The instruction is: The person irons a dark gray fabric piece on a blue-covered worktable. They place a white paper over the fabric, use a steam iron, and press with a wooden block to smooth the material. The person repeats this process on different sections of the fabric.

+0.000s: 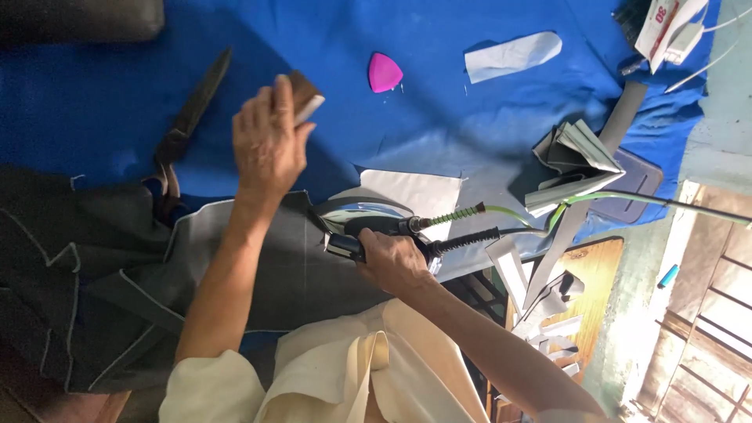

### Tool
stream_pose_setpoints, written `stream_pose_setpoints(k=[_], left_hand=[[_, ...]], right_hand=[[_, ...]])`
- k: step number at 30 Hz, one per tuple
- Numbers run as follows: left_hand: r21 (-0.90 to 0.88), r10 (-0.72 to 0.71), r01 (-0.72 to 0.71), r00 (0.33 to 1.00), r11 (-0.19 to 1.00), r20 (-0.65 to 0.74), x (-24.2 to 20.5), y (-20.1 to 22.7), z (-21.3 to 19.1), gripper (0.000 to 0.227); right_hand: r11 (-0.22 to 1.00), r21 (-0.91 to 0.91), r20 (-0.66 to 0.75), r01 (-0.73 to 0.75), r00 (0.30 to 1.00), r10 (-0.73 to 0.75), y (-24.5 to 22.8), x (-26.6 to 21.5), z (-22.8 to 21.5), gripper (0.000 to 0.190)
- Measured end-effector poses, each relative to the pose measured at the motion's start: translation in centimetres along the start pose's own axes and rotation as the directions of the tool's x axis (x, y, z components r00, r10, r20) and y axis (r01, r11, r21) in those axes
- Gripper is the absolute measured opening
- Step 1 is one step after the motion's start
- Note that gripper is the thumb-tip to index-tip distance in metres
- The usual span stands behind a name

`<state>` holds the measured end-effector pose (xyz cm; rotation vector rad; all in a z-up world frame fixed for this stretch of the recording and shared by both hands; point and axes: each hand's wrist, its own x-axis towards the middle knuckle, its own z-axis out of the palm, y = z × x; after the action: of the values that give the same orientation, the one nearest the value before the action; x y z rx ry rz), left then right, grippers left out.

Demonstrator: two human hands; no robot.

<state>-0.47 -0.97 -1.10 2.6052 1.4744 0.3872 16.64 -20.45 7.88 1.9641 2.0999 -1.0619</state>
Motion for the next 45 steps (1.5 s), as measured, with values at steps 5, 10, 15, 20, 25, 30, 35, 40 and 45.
stream_pose_setpoints(k=[5, 10, 15, 20, 25, 30, 35, 40, 45], left_hand=[[0.038, -0.003, 0.008, 0.99, 0.999, -0.138, -0.9, -1.7, -0.6, 0.064], [0.039, -0.009, 0.017, 0.983, 0.999, -0.184, -0.4, -1.4, -1.1, 0.052], [0.156, 0.025, 0.01, 0.974, 0.988, -0.224, -0.9, -1.7, -0.2, 0.054], [0.157, 0.03, 0.004, 0.977, 0.988, -0.211, -0.9, -1.8, 0.3, 0.056], [0.187, 0.007, 0.03, 0.982, 0.982, -0.191, -1.0, -1.8, 0.7, 0.058], [0.176, 0.001, 0.031, 0.984, 0.984, -0.178, -1.2, -1.7, 0.8, 0.059], [0.173, 0.016, 0.023, 0.974, 0.985, -0.225, -0.7, -1.7, 0.4, 0.056], [0.191, 0.013, 0.03, 0.975, 0.981, -0.22, -0.9, -1.7, 0.4, 0.056], [0.194, 0.025, 0.022, 0.971, 0.981, -0.237, -1.1, -1.6, 0.3, 0.057]], right_hand=[[0.999, 0.022, 0.051, -0.042, 0.998, 0.041, -0.2, 0.2, -0.4, 0.035], [0.998, 0.029, 0.069, -0.06, 0.996, 0.057, -0.4, 0.2, -0.4, 0.023], [0.998, 0.032, 0.148, -0.062, 0.987, 0.057, -0.6, 0.4, -1.4, 0.029], [0.972, 0.037, 0.41, -0.232, 0.89, 0.197, 0.4, -0.3, -3.1, 0.032], [0.996, -0.025, 0.419, -0.086, 0.904, 0.089, 6.3, -4.1, -0.4, 0.046], [0.998, -0.006, 0.339, -0.058, 0.939, 0.057, 5.2, -3.0, -0.2, 0.08], [1.0, -0.012, -0.062, 0.016, 0.998, -0.017, 2.9, -0.6, 0.3, 0.063], [0.999, -0.034, -0.151, 0.014, 0.988, -0.019, 1.3, 0.9, -1.2, 0.064], [0.995, -0.022, -0.11, -0.095, 0.99, 0.092, 0.5, 1.7, -2.0, 0.068]])
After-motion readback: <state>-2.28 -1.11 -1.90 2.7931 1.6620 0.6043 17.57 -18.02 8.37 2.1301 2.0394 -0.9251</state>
